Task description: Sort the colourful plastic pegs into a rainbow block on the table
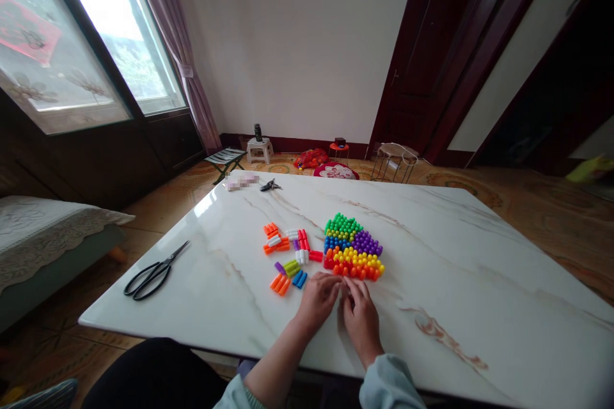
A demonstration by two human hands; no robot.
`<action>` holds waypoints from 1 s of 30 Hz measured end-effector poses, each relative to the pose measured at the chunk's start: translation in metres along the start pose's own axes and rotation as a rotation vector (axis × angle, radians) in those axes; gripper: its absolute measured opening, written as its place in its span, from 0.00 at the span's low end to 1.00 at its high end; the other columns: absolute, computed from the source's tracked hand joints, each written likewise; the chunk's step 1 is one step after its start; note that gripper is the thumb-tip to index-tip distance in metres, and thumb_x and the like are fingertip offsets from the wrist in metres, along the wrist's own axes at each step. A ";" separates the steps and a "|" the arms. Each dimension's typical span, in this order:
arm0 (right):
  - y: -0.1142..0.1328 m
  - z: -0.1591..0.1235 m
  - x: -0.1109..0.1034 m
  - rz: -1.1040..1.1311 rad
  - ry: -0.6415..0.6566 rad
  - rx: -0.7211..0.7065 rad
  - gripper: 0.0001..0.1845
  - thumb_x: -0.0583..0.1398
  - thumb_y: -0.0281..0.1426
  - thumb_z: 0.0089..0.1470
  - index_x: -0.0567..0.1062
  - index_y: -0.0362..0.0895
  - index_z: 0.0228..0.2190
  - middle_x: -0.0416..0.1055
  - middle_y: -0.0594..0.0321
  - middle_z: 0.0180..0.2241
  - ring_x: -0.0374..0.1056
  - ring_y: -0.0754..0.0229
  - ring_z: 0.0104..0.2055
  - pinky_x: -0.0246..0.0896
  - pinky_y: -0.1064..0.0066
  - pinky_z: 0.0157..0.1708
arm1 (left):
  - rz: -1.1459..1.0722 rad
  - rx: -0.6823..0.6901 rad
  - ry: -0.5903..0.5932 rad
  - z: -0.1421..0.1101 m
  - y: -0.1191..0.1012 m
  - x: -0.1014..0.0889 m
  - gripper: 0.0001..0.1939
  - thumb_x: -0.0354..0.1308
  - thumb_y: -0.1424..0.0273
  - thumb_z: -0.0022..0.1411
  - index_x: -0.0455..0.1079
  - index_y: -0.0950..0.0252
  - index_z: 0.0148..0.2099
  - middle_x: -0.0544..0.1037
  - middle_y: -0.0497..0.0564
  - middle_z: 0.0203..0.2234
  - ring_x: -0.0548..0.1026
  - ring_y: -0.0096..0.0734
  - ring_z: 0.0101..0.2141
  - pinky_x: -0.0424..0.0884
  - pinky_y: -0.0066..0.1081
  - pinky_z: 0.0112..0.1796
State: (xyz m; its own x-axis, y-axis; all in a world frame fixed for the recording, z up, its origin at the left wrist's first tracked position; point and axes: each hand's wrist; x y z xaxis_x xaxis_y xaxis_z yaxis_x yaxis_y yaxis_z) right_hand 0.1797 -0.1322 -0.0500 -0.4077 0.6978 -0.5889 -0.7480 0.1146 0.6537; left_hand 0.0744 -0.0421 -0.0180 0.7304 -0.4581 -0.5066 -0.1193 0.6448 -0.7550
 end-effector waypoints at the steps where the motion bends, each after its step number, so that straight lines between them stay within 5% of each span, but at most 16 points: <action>1: -0.001 0.000 0.000 0.006 -0.006 0.000 0.21 0.49 0.26 0.55 0.72 0.44 0.48 0.68 0.54 0.45 0.68 0.55 0.47 0.67 0.63 0.45 | 0.019 -0.006 -0.031 -0.006 0.001 -0.004 0.12 0.51 0.74 0.63 0.75 0.61 0.42 0.78 0.52 0.35 0.74 0.34 0.37 0.70 0.33 0.40; 8: -0.005 -0.001 0.002 0.025 0.039 0.027 0.17 0.49 0.27 0.54 0.72 0.43 0.43 0.69 0.55 0.44 0.68 0.55 0.46 0.66 0.64 0.45 | 0.441 -0.170 -0.482 -0.051 0.026 -0.066 0.08 0.57 0.67 0.59 0.67 0.61 0.42 0.73 0.54 0.39 0.71 0.42 0.42 0.67 0.43 0.45; 13: -0.002 0.000 0.000 0.041 0.017 0.027 0.17 0.49 0.27 0.54 0.72 0.43 0.42 0.70 0.55 0.44 0.68 0.55 0.45 0.66 0.64 0.45 | 0.527 -0.289 -0.294 -0.054 0.045 -0.088 0.20 0.64 0.61 0.50 0.69 0.59 0.46 0.73 0.52 0.41 0.72 0.43 0.42 0.69 0.41 0.42; 18: 0.000 0.001 -0.001 0.051 0.021 0.014 0.16 0.49 0.27 0.54 0.72 0.44 0.42 0.70 0.56 0.42 0.68 0.56 0.45 0.67 0.65 0.44 | 0.489 -0.267 -0.306 -0.055 0.049 -0.085 0.10 0.58 0.63 0.56 0.72 0.59 0.40 0.74 0.52 0.37 0.74 0.40 0.38 0.70 0.39 0.41; 24: 0.000 -0.001 -0.002 0.060 0.066 0.016 0.12 0.53 0.33 0.58 0.73 0.44 0.41 0.71 0.57 0.40 0.69 0.59 0.36 0.67 0.69 0.38 | 0.065 -0.376 -0.465 -0.057 0.037 -0.074 0.16 0.49 0.57 0.65 0.70 0.62 0.42 0.75 0.48 0.27 0.72 0.29 0.23 0.71 0.29 0.27; 27: 0.004 -0.003 -0.004 0.086 0.134 0.020 0.15 0.56 0.39 0.59 0.72 0.45 0.43 0.70 0.59 0.40 0.67 0.63 0.28 0.67 0.70 0.34 | -0.182 -0.343 -0.349 -0.043 0.019 -0.046 0.18 0.48 0.57 0.65 0.70 0.64 0.44 0.75 0.49 0.28 0.73 0.28 0.24 0.72 0.28 0.28; 30: 0.006 -0.002 -0.007 0.147 0.167 0.028 0.17 0.57 0.41 0.58 0.71 0.45 0.45 0.70 0.60 0.40 0.67 0.64 0.28 0.67 0.71 0.35 | -0.282 -0.204 -0.173 -0.025 0.005 -0.016 0.16 0.50 0.58 0.65 0.72 0.64 0.41 0.74 0.54 0.36 0.74 0.32 0.35 0.73 0.29 0.34</action>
State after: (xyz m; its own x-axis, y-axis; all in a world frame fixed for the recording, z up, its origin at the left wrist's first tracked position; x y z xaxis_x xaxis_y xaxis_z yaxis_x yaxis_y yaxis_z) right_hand 0.1768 -0.1376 -0.0425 -0.5942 0.5820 -0.5552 -0.6601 0.0416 0.7500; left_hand 0.0457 -0.0469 -0.0238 0.8543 -0.4786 -0.2028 -0.0161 0.3657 -0.9306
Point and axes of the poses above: each hand's wrist, its own z-axis towards the middle knuckle, its own x-axis out of the palm, y = z × x
